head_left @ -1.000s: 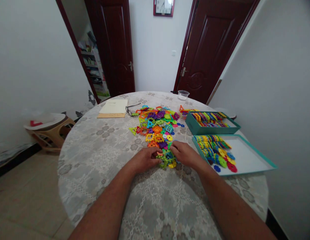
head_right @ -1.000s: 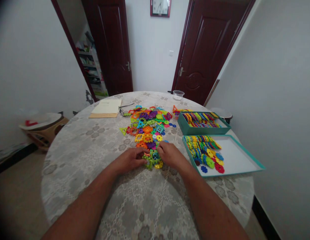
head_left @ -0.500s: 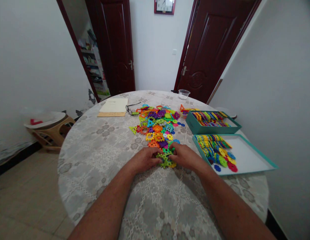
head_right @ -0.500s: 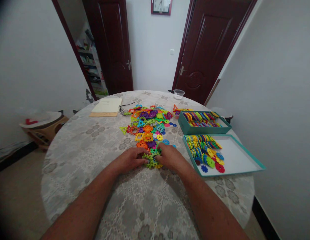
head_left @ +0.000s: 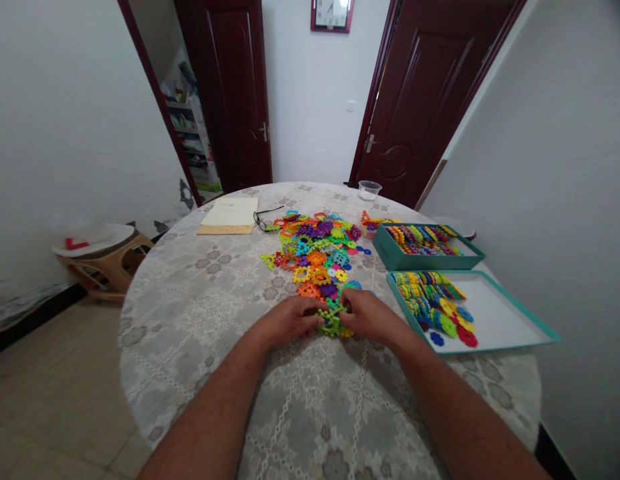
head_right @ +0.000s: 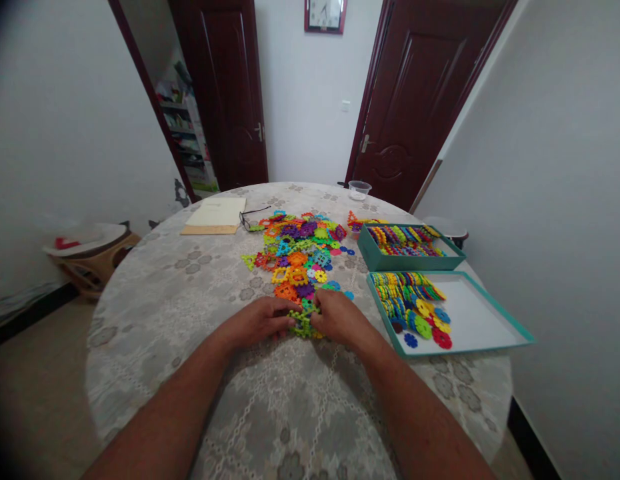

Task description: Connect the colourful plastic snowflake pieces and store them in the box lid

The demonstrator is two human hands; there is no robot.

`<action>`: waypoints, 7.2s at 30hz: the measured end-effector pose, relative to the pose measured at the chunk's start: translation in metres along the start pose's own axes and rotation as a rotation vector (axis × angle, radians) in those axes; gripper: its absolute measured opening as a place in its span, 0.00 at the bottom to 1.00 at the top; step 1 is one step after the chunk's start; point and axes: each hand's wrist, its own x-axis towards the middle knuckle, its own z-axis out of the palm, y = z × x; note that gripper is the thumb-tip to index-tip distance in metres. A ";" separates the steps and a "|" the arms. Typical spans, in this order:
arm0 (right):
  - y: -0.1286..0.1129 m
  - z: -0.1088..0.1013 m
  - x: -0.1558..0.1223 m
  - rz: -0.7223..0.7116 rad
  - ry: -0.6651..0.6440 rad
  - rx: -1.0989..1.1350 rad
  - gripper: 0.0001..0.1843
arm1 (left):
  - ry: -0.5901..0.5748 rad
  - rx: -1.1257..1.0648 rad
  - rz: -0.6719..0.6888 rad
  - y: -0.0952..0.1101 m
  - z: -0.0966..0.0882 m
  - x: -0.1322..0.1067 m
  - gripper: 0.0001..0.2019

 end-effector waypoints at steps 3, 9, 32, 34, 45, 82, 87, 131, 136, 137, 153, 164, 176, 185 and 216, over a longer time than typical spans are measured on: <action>-0.003 0.000 0.000 -0.059 0.017 0.049 0.03 | 0.055 -0.029 -0.028 -0.003 0.001 0.002 0.19; -0.008 -0.003 -0.006 -0.101 -0.074 0.321 0.07 | 0.031 -0.064 -0.058 0.002 0.002 0.001 0.11; -0.001 0.007 0.003 -0.150 -0.205 0.666 0.16 | 0.097 0.179 0.009 0.004 -0.005 -0.002 0.16; -0.002 0.010 0.005 -0.164 -0.142 0.620 0.13 | 0.099 0.165 0.002 0.002 -0.005 -0.002 0.15; 0.024 0.051 0.030 -0.223 0.332 -0.166 0.25 | 0.156 0.249 -0.002 0.000 -0.005 -0.001 0.15; -0.007 -0.011 -0.013 -0.153 0.059 0.109 0.13 | 0.197 0.229 0.019 -0.002 -0.001 0.002 0.14; -0.004 -0.007 -0.012 -0.207 0.019 0.050 0.14 | 0.228 0.206 0.040 -0.005 0.000 0.003 0.19; 0.121 -0.117 -0.093 0.255 0.421 0.160 0.09 | 0.402 0.203 -0.044 0.002 -0.017 0.011 0.24; 0.166 -0.126 -0.097 0.367 0.538 0.221 0.13 | 0.525 0.298 -0.038 0.000 -0.021 0.012 0.23; 0.173 -0.129 -0.095 0.383 0.556 0.215 0.14 | 0.549 0.307 -0.041 0.000 -0.022 0.011 0.23; 0.267 -0.213 0.015 0.787 0.660 -0.143 0.22 | 0.746 0.346 -0.153 -0.010 -0.031 0.008 0.21; 0.288 -0.217 0.037 0.819 0.614 -0.268 0.20 | 0.739 0.368 -0.171 -0.014 -0.032 0.012 0.21; 0.114 -0.133 -0.021 0.164 0.599 -0.066 0.18 | 0.902 0.485 -0.012 -0.035 -0.023 0.016 0.20; 0.007 -0.001 -0.012 -0.133 0.314 -0.091 0.24 | 0.758 0.708 0.096 -0.044 -0.013 0.020 0.21; 0.018 0.032 -0.023 -0.320 0.487 0.144 0.16 | 0.937 0.254 0.039 -0.028 -0.013 0.019 0.13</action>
